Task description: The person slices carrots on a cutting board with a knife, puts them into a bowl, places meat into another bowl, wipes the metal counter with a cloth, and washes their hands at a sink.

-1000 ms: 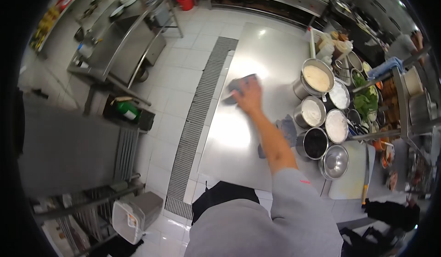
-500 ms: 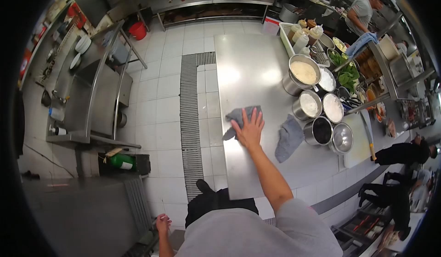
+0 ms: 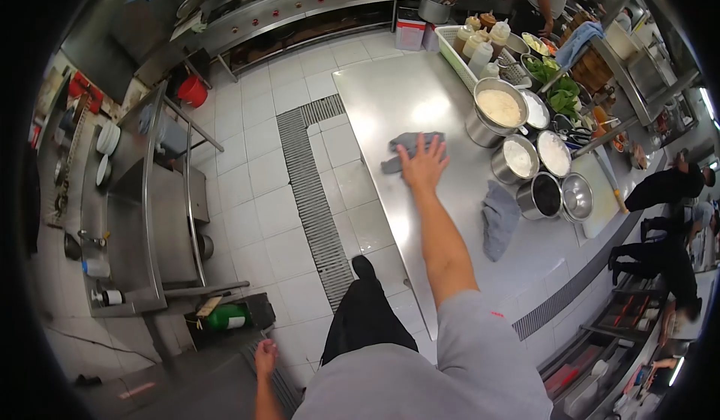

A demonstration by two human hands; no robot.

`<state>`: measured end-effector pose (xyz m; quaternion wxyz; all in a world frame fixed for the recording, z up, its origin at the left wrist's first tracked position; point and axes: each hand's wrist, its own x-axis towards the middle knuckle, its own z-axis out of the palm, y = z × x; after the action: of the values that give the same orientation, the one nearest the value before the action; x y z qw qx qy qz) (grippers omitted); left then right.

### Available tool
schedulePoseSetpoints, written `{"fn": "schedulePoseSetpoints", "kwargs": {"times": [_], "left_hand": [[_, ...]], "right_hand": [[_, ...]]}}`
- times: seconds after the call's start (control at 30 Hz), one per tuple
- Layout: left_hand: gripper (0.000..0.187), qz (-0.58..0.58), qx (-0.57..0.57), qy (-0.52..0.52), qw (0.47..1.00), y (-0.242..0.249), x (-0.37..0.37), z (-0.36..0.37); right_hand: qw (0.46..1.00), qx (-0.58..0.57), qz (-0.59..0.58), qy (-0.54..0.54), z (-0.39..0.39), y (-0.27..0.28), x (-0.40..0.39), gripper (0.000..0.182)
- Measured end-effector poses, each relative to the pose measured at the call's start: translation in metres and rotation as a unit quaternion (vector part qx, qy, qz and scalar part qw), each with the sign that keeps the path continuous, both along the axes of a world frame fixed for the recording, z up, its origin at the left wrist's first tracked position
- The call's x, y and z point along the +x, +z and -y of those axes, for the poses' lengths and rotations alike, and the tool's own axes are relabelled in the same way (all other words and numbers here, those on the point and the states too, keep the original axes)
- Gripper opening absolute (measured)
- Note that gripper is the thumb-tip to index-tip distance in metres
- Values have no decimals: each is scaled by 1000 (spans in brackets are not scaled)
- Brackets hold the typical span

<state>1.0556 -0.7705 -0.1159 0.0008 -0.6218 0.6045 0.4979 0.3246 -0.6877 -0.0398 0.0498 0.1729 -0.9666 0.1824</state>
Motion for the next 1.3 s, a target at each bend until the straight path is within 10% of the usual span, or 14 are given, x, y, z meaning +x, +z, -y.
{"fn": "schedulePoseSetpoints", "kwargs": {"times": [0.2,0.27,0.43,0.53,0.6,0.63,0.87,1.07,1.3], "left_hand": [[25,-68,59,118,989,-52,74,-17],[32,-432,512,343,659,-36,77,7],[37,-273,365,409,790,-17,49,37],[41,-367,471,459,658,-16,39,109],[27,-331,362,329,807,-33,-1,175],[22,-78,107,137,982,-30,-39,184],[29,-83,-48,-95,991,46,-266,366],[34,-95,-25,-132,986,49,-288,398],[33,-104,-23,-101,989,50,-221,435]], "right_hand": [[993,44,-12,-108,60,-8,-107,87],[992,49,-13,-115,87,-10,-144,87],[993,57,18,-106,153,-14,-246,81],[997,68,-30,-33,202,-30,-265,70],[991,39,-109,68,241,-44,-249,61],[985,-19,-110,132,259,-41,-228,58],[976,16,-62,206,274,-6,-110,62],[992,-25,-19,121,140,5,-7,61],[926,118,-52,-356,-42,-52,82,64]]}}
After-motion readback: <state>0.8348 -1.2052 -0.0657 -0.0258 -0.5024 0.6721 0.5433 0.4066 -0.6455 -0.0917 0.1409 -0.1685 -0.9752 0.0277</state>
